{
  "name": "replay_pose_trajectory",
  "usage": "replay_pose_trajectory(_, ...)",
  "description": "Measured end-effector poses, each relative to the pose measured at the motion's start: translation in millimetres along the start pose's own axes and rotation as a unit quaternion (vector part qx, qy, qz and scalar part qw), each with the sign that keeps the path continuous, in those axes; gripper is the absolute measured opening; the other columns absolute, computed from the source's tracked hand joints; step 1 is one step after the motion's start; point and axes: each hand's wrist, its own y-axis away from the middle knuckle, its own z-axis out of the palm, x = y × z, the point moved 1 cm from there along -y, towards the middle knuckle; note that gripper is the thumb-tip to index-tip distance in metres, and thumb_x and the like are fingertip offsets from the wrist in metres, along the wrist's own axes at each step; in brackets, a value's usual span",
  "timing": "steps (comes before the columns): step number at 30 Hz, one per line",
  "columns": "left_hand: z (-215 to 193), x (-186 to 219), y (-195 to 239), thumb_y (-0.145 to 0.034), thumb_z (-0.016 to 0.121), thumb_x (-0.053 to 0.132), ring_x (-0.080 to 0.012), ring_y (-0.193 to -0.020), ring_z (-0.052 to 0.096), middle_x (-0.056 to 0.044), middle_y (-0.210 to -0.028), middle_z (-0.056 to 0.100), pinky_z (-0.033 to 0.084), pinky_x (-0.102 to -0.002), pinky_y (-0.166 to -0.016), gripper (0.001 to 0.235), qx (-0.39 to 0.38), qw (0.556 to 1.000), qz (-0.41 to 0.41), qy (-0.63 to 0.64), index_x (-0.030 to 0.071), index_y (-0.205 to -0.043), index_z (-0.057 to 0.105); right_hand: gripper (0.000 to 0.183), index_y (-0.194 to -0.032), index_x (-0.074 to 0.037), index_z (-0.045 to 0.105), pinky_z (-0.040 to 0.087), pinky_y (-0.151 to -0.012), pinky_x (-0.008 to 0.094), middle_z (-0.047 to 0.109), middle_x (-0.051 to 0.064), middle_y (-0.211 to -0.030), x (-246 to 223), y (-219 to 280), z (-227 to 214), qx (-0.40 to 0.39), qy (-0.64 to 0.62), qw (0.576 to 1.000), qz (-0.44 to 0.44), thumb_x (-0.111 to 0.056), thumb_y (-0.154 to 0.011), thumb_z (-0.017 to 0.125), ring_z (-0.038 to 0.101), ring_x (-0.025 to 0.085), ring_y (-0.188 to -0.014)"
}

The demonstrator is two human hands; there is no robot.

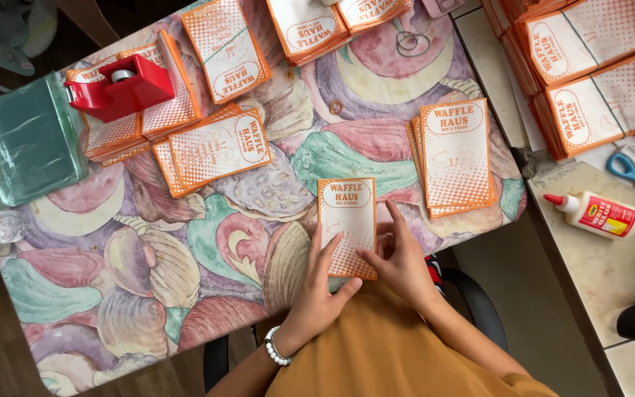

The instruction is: Applying glue to paper bags, folding them, and stacking them for packaging.

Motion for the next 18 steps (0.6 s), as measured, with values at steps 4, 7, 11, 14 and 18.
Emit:
replay_pose_trajectory(4,-2.4,7.3,-9.2,-0.097,0.067,0.028,-0.0335,-0.158,0.019,-0.020,-0.168,0.016,0.030,-0.046,-0.123,0.066,0.034,0.995,0.069,0.065,0.007,-0.152,0.038,0.089,-0.164,-0.015,0.023,0.044,-0.063,0.025,0.058,0.001,-0.077,11.8,-7.4,-20.4,0.030,-0.015,0.999,-0.028,-0.013,-0.091,0.072,0.050,0.009,-0.063)
replay_pose_trajectory(7,7.2,4.1,-38.0,-0.094,0.072,0.021,-0.0370,-0.153,0.028,-0.022,-0.163,0.026,0.031,-0.052,-0.121,0.069,0.050,0.983,0.056,0.170,0.004,-0.152,0.040,0.084,-0.163,-0.009,0.029,0.049,-0.069,0.032,0.065,0.011,-0.087,12.1,-22.0,-74.3,0.129,0.080,0.986,-0.068,-0.011,-0.091,0.071,0.060,0.020,-0.074)
replay_pose_trajectory(11,44.2,7.8,-105.5,-0.091,0.074,0.009,-0.0381,-0.142,0.041,-0.028,-0.151,0.037,0.041,-0.051,-0.113,0.074,0.051,0.896,-0.085,0.432,0.000,-0.154,0.037,0.073,-0.156,-0.006,0.050,0.052,-0.078,0.045,0.069,0.011,-0.089,14.6,-53.0,-151.5,0.216,0.278,0.934,-0.055,-0.015,-0.086,0.069,0.066,0.031,-0.082)
replay_pose_trajectory(14,79.9,17.7,-161.5,-0.089,0.077,0.019,-0.0340,-0.137,0.040,-0.032,-0.151,0.031,0.046,-0.048,-0.107,0.083,0.037,0.866,-0.109,0.487,0.009,-0.158,0.032,0.090,-0.151,0.008,0.050,0.052,-0.090,0.057,0.062,0.028,-0.124,24.4,-78.6,-171.7,0.207,0.372,0.902,-0.074,-0.034,-0.079,0.083,0.061,0.047,-0.111)
replay_pose_trajectory(18,88.5,69.5,-190.8,-0.085,0.078,0.024,-0.0389,-0.138,0.040,-0.033,-0.149,0.031,0.038,-0.055,-0.110,0.095,0.054,0.881,-0.180,0.435,0.003,-0.159,0.022,0.080,-0.150,0.013,0.049,0.051,-0.091,0.059,0.063,0.032,-0.120,24.9,-85.4,-163.2,0.205,0.352,0.911,-0.057,-0.030,-0.089,0.078,0.062,0.051,-0.110)
